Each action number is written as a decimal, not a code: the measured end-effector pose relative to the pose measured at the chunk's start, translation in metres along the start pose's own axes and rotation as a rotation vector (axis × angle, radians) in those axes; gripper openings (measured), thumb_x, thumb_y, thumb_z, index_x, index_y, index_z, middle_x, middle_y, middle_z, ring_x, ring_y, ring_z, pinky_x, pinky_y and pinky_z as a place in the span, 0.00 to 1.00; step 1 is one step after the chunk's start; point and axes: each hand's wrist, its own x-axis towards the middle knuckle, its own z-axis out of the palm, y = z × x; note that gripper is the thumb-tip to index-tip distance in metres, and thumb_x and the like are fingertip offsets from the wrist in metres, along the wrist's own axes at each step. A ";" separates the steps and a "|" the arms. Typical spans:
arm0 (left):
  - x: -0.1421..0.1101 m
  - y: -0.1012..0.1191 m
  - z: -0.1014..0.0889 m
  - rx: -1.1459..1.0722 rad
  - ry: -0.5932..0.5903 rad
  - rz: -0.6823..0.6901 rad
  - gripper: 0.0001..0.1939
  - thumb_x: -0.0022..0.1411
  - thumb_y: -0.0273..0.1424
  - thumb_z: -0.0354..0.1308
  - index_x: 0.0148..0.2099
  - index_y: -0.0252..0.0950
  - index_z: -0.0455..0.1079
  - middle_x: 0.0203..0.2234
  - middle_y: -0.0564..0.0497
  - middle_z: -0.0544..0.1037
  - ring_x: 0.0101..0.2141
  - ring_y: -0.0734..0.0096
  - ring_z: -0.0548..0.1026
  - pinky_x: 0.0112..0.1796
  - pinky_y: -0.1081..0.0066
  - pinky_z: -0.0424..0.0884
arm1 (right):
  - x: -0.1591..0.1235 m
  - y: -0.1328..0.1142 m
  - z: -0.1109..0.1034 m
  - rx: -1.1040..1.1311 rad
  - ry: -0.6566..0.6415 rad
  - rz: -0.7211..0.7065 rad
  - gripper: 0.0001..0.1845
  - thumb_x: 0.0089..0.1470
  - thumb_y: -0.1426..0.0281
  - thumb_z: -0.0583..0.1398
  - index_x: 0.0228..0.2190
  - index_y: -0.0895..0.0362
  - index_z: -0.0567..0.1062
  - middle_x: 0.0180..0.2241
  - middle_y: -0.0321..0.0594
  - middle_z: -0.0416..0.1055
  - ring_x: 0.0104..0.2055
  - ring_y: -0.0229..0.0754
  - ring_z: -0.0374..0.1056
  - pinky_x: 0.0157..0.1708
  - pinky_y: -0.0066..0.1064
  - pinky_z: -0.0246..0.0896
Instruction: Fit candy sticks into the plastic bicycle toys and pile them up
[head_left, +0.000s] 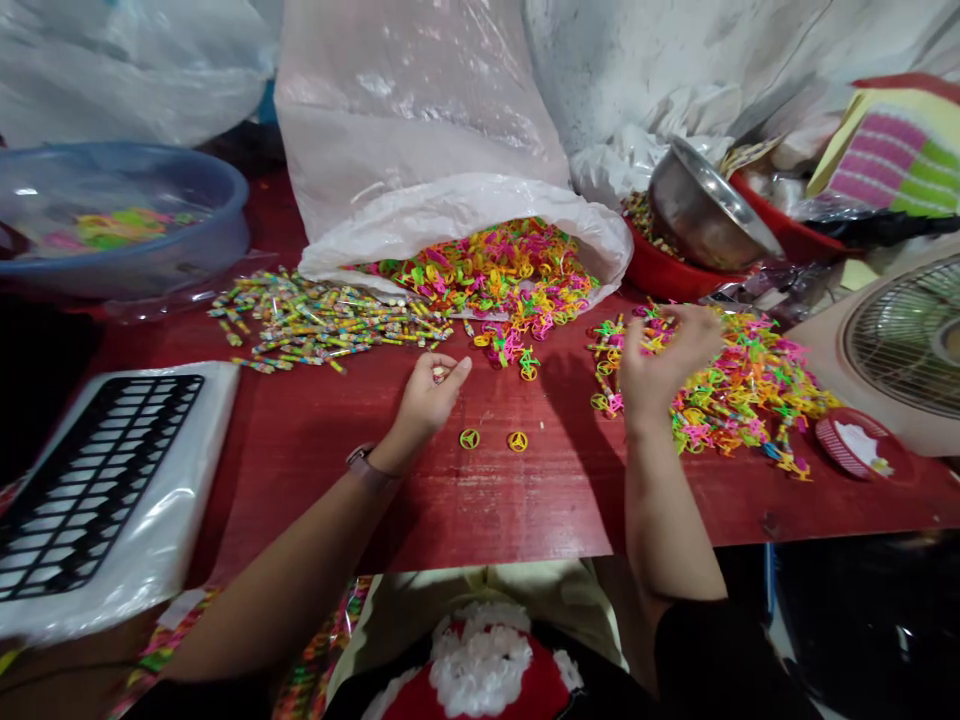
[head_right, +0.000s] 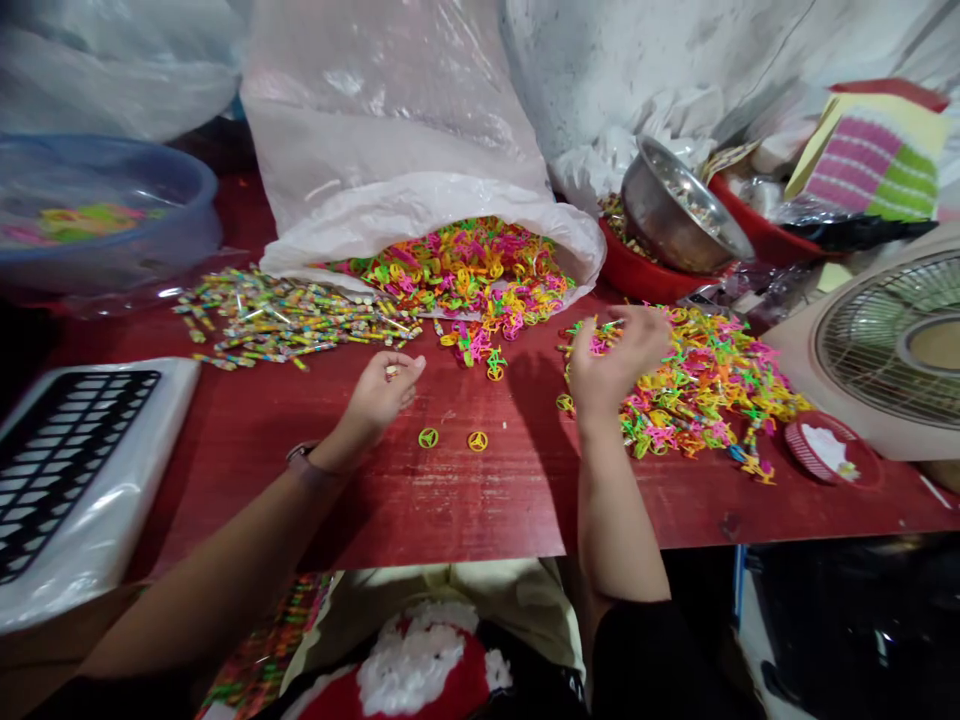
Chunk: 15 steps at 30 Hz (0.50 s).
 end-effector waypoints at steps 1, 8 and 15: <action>0.001 -0.002 0.001 -0.027 0.020 -0.023 0.19 0.61 0.45 0.64 0.41 0.39 0.62 0.18 0.63 0.62 0.17 0.80 0.60 0.21 0.76 0.55 | -0.013 -0.008 0.012 0.085 -0.236 -0.043 0.09 0.61 0.63 0.62 0.40 0.55 0.75 0.43 0.51 0.73 0.51 0.56 0.67 0.57 0.56 0.57; -0.006 0.002 0.008 -0.119 -0.167 -0.130 0.18 0.61 0.42 0.61 0.47 0.34 0.69 0.22 0.56 0.71 0.21 0.76 0.68 0.24 0.74 0.61 | -0.077 -0.030 0.083 0.121 -0.854 0.170 0.09 0.54 0.67 0.68 0.36 0.58 0.76 0.38 0.50 0.73 0.41 0.51 0.67 0.48 0.43 0.62; -0.018 -0.005 0.008 0.003 -0.329 0.053 0.25 0.69 0.53 0.55 0.55 0.38 0.65 0.22 0.61 0.61 0.21 0.77 0.58 0.24 0.74 0.55 | -0.062 -0.017 0.062 0.450 -0.739 0.366 0.16 0.57 0.56 0.65 0.29 0.53 0.69 0.24 0.32 0.65 0.27 0.39 0.57 0.33 0.32 0.56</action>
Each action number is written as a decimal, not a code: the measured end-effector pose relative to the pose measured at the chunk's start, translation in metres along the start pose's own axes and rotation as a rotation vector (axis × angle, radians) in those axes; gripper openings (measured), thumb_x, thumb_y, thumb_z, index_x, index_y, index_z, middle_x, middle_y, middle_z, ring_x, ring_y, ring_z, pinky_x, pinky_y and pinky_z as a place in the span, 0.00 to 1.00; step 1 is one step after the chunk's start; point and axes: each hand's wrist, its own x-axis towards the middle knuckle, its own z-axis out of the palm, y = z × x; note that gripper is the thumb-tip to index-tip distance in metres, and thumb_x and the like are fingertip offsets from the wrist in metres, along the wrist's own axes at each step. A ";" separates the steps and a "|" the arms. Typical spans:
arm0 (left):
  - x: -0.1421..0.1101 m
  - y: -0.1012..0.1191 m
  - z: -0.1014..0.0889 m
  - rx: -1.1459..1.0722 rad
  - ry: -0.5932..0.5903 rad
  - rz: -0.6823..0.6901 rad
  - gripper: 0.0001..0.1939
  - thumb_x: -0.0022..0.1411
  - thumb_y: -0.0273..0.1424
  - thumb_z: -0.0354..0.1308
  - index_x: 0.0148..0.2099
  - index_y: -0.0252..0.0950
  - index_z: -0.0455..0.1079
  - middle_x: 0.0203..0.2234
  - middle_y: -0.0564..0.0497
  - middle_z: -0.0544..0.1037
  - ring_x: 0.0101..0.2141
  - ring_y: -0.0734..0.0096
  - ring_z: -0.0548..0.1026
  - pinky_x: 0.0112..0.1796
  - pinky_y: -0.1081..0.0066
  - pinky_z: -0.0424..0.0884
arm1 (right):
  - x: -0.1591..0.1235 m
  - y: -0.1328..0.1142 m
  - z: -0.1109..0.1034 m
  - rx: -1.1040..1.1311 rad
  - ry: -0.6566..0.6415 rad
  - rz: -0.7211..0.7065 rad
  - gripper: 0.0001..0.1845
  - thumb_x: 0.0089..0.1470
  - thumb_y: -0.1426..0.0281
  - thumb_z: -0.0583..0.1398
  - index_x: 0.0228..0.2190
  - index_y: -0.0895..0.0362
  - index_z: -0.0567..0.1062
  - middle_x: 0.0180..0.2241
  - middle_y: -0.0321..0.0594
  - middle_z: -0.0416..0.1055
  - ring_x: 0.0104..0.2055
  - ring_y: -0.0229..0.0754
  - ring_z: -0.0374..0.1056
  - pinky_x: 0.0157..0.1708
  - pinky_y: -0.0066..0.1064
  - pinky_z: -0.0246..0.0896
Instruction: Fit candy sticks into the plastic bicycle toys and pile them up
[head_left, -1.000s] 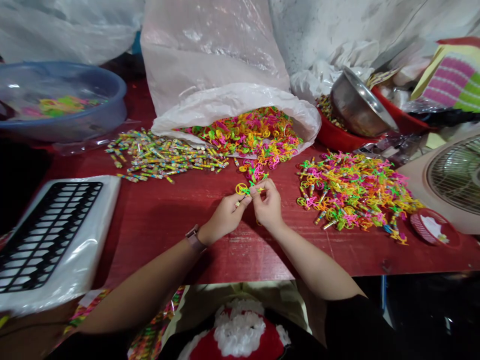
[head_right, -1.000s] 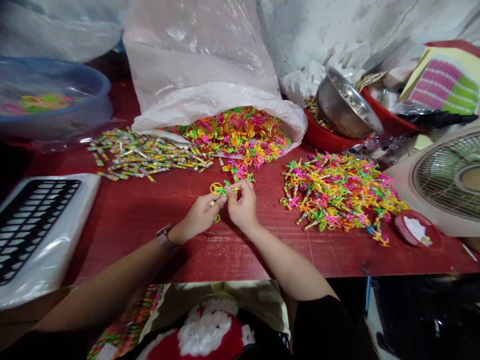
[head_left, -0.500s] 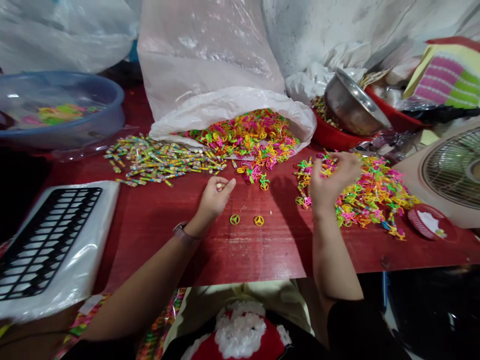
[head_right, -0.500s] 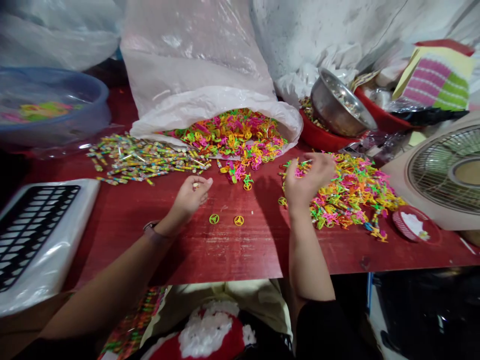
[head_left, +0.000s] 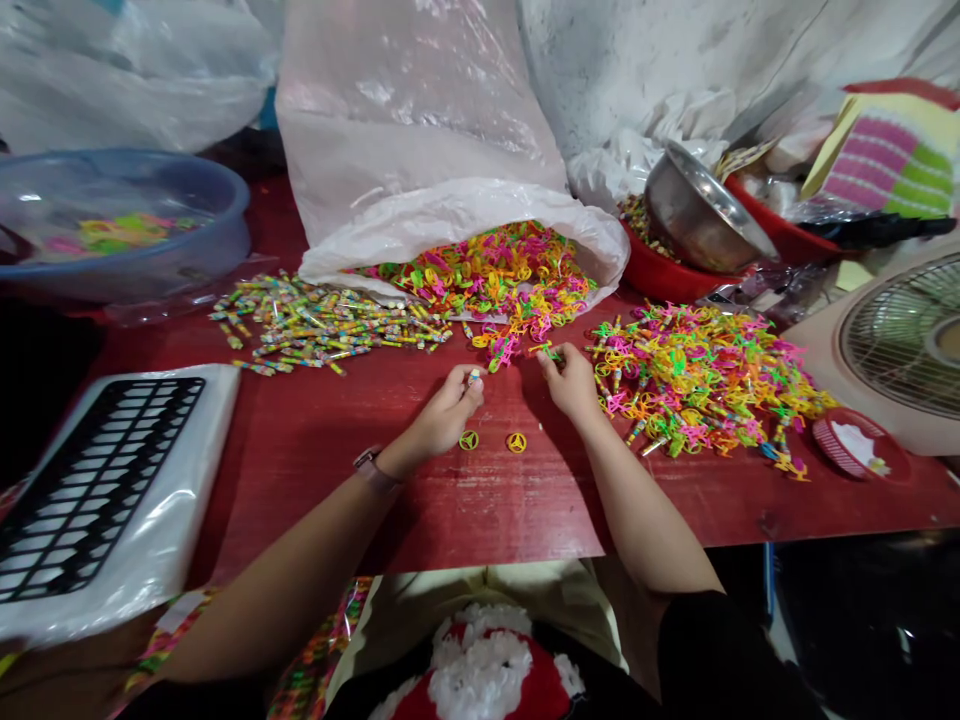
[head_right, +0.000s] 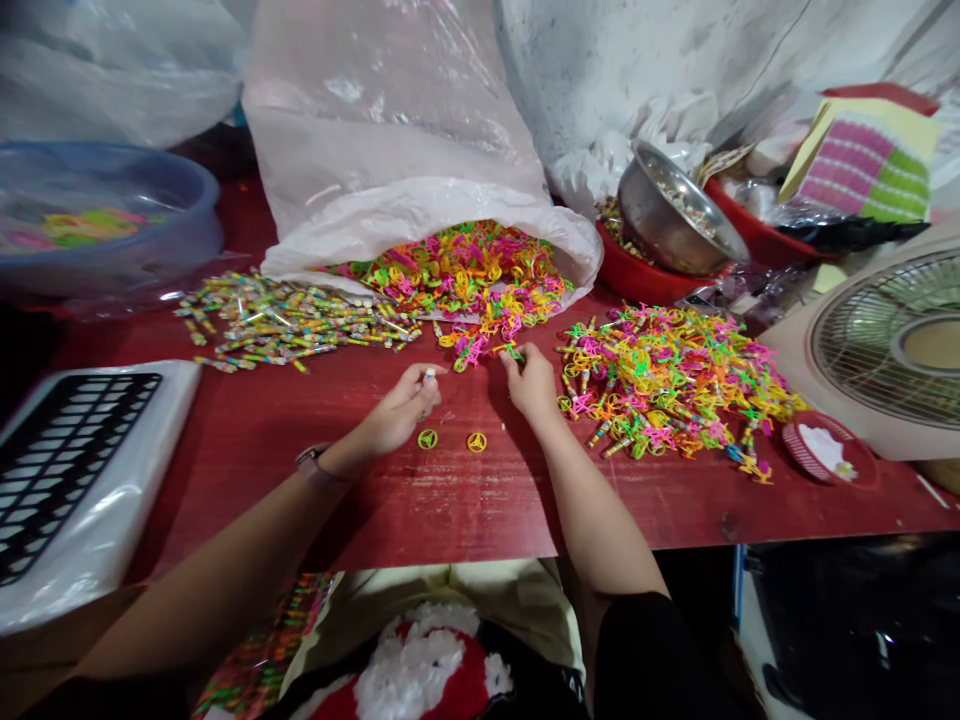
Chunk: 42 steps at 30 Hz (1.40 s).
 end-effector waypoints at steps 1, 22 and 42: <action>-0.002 0.000 0.001 0.054 -0.017 0.028 0.23 0.71 0.52 0.53 0.52 0.38 0.66 0.24 0.59 0.63 0.23 0.76 0.60 0.26 0.74 0.58 | -0.004 -0.006 0.001 0.127 -0.017 -0.021 0.17 0.57 0.54 0.65 0.30 0.53 0.69 0.25 0.32 0.66 0.27 0.39 0.58 0.33 0.32 0.56; -0.013 0.026 0.003 0.486 -0.158 0.126 0.18 0.75 0.42 0.48 0.43 0.35 0.72 0.37 0.47 0.80 0.37 0.65 0.76 0.40 0.68 0.68 | -0.036 -0.046 0.025 0.806 -0.444 0.185 0.20 0.44 0.57 0.76 0.31 0.56 0.78 0.29 0.35 0.76 0.30 0.36 0.69 0.36 0.30 0.65; -0.010 0.027 -0.001 0.537 -0.169 0.133 0.17 0.75 0.40 0.48 0.41 0.35 0.71 0.31 0.49 0.77 0.32 0.67 0.72 0.35 0.69 0.66 | -0.036 -0.049 0.023 0.755 -0.485 0.152 0.22 0.45 0.52 0.74 0.29 0.55 0.76 0.28 0.35 0.74 0.29 0.38 0.68 0.36 0.33 0.65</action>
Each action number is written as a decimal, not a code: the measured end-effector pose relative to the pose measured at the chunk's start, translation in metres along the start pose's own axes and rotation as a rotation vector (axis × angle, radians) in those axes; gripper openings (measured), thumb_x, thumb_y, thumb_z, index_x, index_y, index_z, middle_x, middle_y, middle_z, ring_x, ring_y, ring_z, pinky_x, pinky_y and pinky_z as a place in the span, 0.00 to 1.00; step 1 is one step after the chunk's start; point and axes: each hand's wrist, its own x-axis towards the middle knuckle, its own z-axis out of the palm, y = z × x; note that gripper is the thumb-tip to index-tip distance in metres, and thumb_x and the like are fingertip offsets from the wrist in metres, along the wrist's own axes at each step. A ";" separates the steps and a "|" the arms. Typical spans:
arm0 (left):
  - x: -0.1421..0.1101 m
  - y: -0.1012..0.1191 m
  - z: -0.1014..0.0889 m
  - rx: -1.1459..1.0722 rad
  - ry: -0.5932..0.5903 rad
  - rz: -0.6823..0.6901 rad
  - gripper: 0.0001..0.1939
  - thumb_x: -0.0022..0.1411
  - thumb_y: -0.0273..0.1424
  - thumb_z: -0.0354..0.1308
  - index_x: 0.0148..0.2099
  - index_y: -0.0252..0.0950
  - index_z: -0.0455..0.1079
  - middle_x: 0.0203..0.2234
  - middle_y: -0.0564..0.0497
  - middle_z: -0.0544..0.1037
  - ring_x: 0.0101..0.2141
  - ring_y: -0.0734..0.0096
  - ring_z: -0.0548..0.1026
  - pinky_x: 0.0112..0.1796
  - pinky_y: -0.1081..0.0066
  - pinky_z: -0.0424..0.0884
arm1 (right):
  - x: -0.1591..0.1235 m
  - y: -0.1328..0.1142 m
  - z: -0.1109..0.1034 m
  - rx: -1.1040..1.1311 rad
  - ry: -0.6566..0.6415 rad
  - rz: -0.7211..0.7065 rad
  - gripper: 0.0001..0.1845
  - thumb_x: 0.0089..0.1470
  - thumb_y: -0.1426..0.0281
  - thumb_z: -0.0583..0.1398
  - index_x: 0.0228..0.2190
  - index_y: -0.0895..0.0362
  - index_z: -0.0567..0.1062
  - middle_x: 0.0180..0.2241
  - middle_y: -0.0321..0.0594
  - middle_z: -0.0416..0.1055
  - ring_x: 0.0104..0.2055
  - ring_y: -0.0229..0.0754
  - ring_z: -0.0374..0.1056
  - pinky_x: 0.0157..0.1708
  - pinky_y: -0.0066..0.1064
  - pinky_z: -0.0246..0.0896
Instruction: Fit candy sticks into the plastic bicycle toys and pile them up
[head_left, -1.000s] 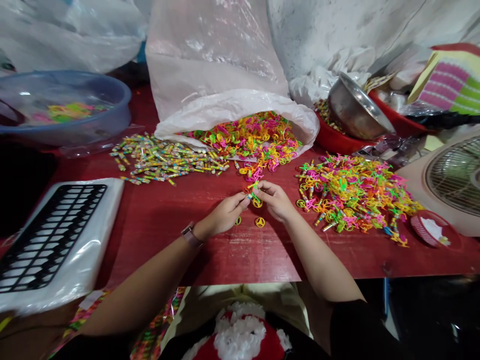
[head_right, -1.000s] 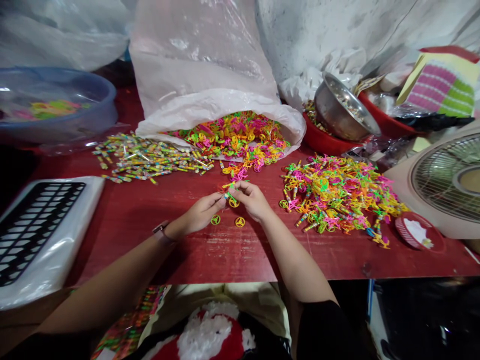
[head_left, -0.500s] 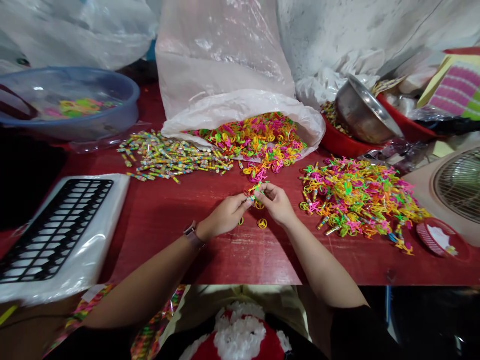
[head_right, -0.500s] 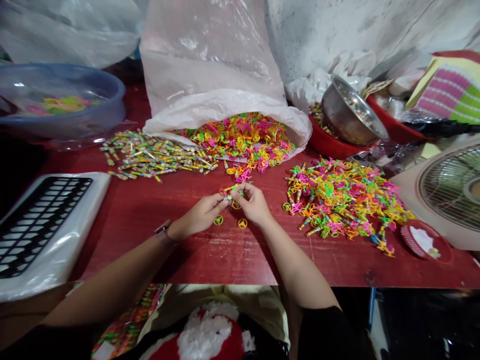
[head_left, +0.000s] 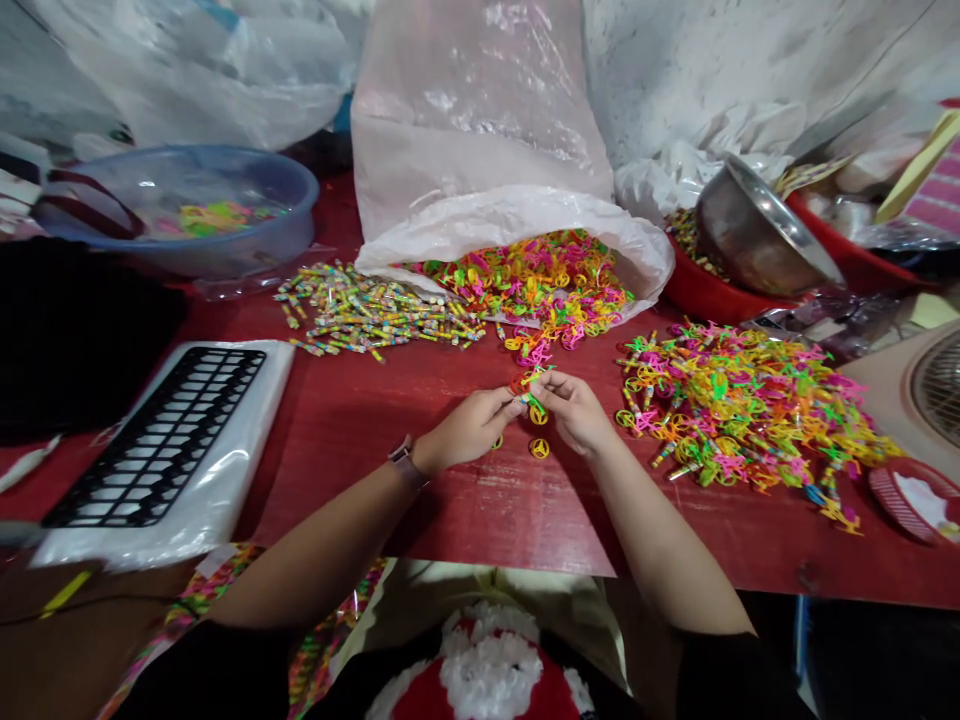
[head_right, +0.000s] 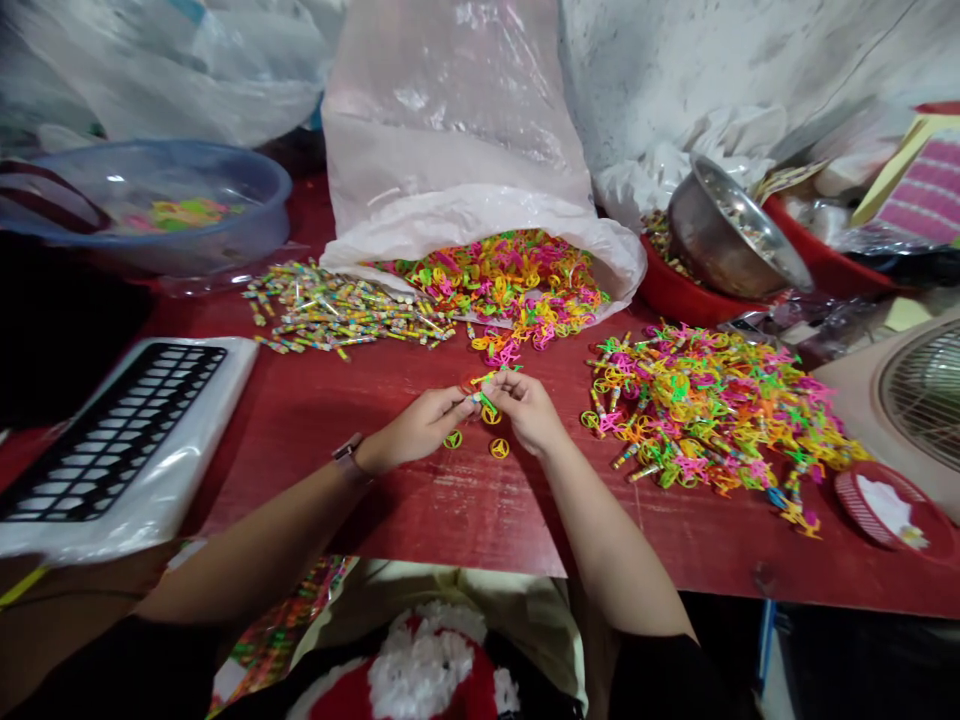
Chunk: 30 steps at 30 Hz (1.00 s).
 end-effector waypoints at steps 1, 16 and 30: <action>-0.001 0.000 0.000 0.031 0.000 -0.006 0.17 0.75 0.40 0.48 0.40 0.35 0.71 0.31 0.49 0.77 0.31 0.67 0.72 0.35 0.69 0.66 | 0.000 0.000 0.001 -0.013 0.002 0.001 0.22 0.45 0.52 0.74 0.29 0.55 0.75 0.27 0.35 0.74 0.29 0.38 0.68 0.36 0.33 0.64; 0.009 -0.011 -0.018 0.187 0.120 0.035 0.18 0.75 0.42 0.47 0.46 0.37 0.73 0.40 0.44 0.80 0.41 0.59 0.76 0.46 0.62 0.69 | -0.001 -0.015 -0.005 -0.454 0.303 -0.311 0.13 0.56 0.57 0.66 0.31 0.54 0.75 0.30 0.40 0.75 0.32 0.43 0.68 0.35 0.36 0.64; 0.017 -0.093 -0.121 0.953 0.423 -0.488 0.28 0.62 0.34 0.54 0.62 0.27 0.65 0.66 0.25 0.62 0.63 0.28 0.58 0.57 0.35 0.56 | -0.021 -0.060 -0.110 -1.225 1.151 -0.521 0.17 0.57 0.66 0.61 0.47 0.57 0.73 0.50 0.58 0.70 0.57 0.63 0.63 0.59 0.62 0.53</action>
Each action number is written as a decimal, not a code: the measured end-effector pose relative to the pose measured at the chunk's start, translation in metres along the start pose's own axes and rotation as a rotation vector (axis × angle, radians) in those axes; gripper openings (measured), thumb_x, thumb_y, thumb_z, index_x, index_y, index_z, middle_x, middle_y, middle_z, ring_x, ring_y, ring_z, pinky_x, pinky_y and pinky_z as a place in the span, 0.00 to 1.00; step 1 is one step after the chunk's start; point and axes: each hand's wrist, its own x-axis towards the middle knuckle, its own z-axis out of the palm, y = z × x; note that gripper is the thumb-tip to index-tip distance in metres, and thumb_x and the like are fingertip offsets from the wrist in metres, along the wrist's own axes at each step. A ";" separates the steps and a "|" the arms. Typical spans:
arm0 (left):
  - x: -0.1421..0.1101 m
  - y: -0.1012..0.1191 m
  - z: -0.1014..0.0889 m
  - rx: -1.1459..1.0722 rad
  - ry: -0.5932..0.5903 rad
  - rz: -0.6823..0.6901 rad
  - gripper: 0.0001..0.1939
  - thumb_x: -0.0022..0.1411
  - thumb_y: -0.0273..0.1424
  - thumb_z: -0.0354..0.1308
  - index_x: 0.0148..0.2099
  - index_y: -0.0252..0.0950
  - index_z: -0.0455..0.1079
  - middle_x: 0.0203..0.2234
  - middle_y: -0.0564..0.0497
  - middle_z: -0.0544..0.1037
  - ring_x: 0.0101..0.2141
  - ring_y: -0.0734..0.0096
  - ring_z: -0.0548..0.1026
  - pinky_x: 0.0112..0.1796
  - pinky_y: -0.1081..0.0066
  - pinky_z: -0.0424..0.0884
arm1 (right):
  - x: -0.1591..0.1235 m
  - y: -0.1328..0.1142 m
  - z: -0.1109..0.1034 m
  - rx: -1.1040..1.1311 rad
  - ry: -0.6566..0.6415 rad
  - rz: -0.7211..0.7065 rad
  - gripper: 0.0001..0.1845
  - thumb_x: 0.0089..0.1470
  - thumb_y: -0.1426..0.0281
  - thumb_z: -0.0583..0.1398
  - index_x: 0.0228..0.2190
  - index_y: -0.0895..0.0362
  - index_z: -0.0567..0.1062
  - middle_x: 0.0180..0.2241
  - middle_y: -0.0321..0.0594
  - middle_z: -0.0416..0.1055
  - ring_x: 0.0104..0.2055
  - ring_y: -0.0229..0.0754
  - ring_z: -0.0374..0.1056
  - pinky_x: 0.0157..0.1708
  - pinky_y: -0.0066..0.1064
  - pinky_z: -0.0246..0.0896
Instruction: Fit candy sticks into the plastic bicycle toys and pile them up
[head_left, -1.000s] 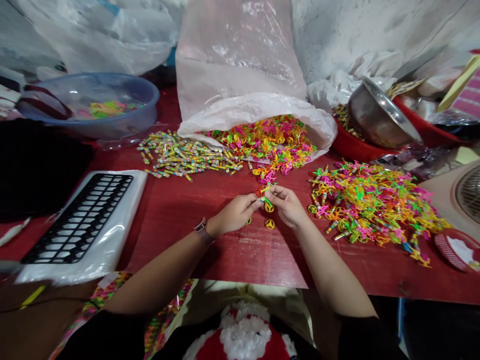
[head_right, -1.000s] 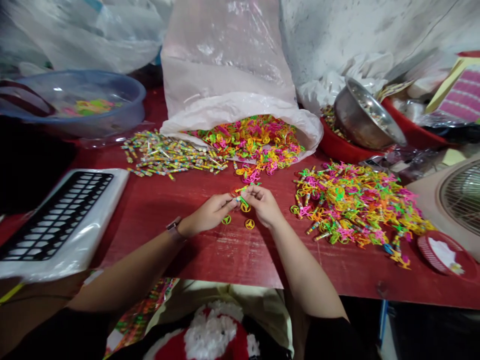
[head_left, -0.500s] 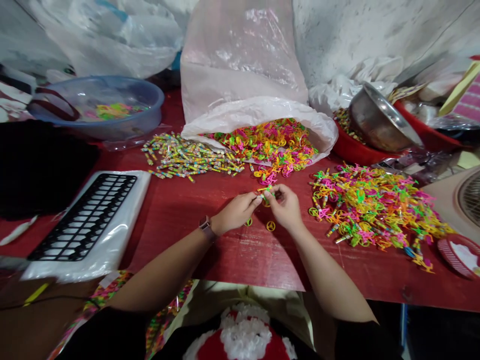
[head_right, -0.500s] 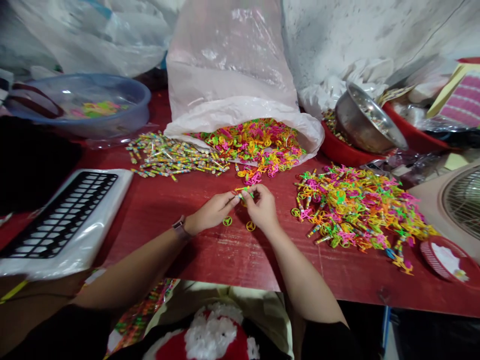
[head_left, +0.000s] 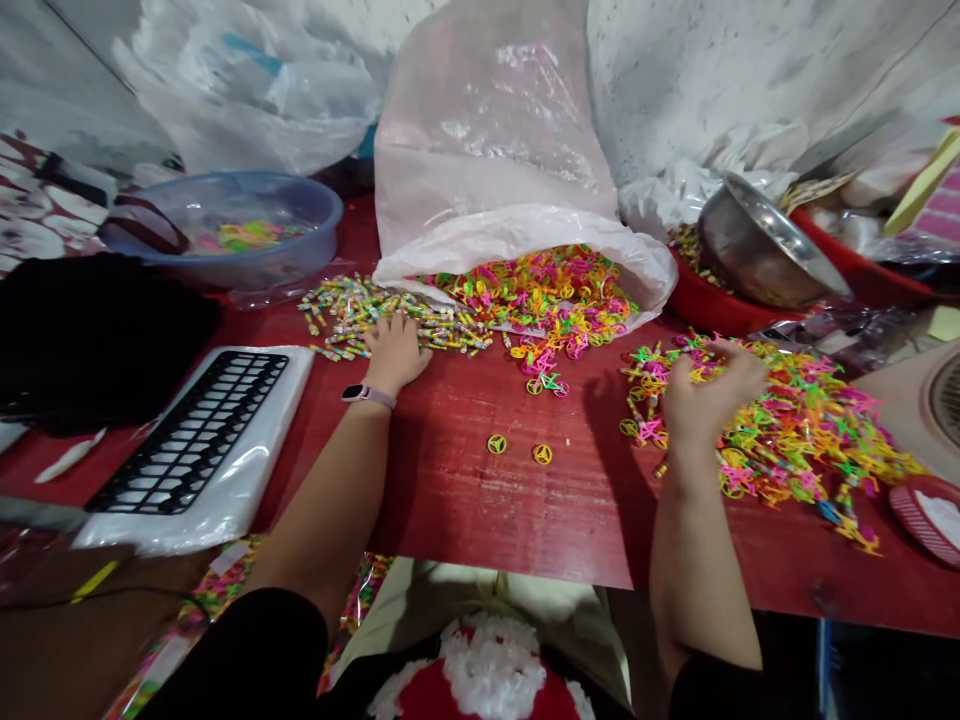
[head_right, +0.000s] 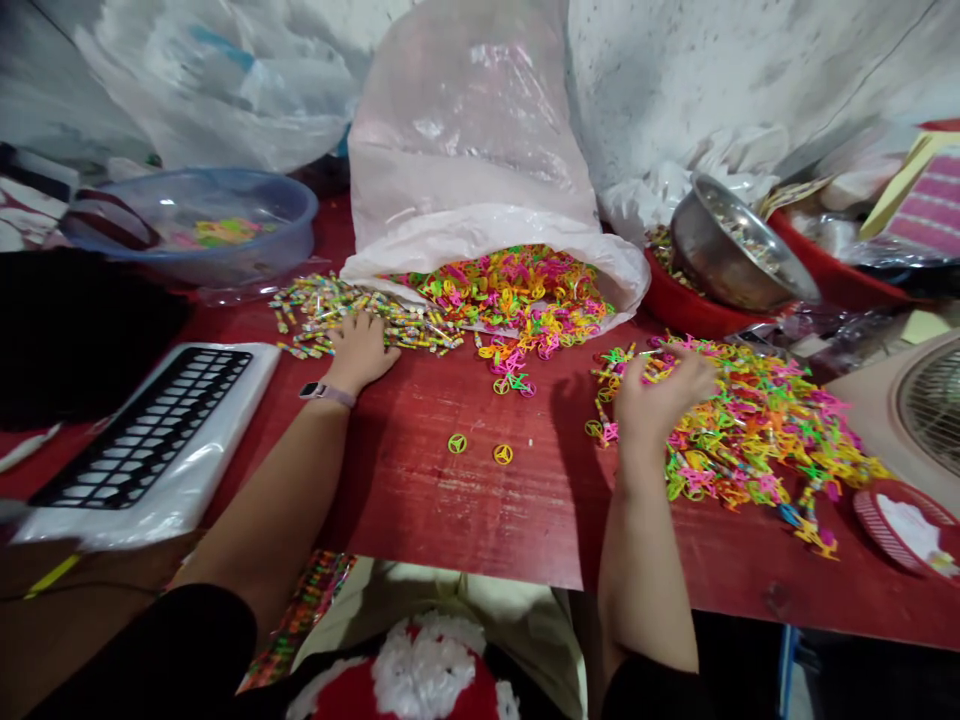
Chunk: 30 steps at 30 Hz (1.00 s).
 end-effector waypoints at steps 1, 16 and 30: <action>0.000 0.003 0.001 0.017 0.000 0.003 0.27 0.63 0.34 0.53 0.61 0.27 0.65 0.66 0.24 0.61 0.62 0.27 0.58 0.56 0.34 0.55 | -0.011 -0.016 0.008 0.035 -0.116 -0.080 0.16 0.58 0.66 0.59 0.47 0.57 0.73 0.49 0.56 0.71 0.56 0.61 0.64 0.59 0.60 0.55; -0.004 0.007 -0.007 -0.021 -0.006 0.051 0.17 0.69 0.32 0.47 0.53 0.30 0.68 0.55 0.26 0.73 0.59 0.33 0.64 0.55 0.41 0.58 | -0.087 -0.068 0.051 -0.116 -0.948 -0.326 0.18 0.61 0.70 0.56 0.51 0.57 0.74 0.51 0.55 0.73 0.54 0.58 0.65 0.51 0.46 0.63; -0.078 0.121 -0.014 -1.608 -0.176 0.017 0.24 0.58 0.51 0.68 0.35 0.36 0.67 0.26 0.52 0.79 0.23 0.72 0.76 0.30 0.70 0.71 | -0.090 -0.089 0.039 1.200 -0.948 0.517 0.19 0.56 0.51 0.63 0.37 0.53 0.79 0.30 0.37 0.75 0.28 0.41 0.68 0.30 0.34 0.65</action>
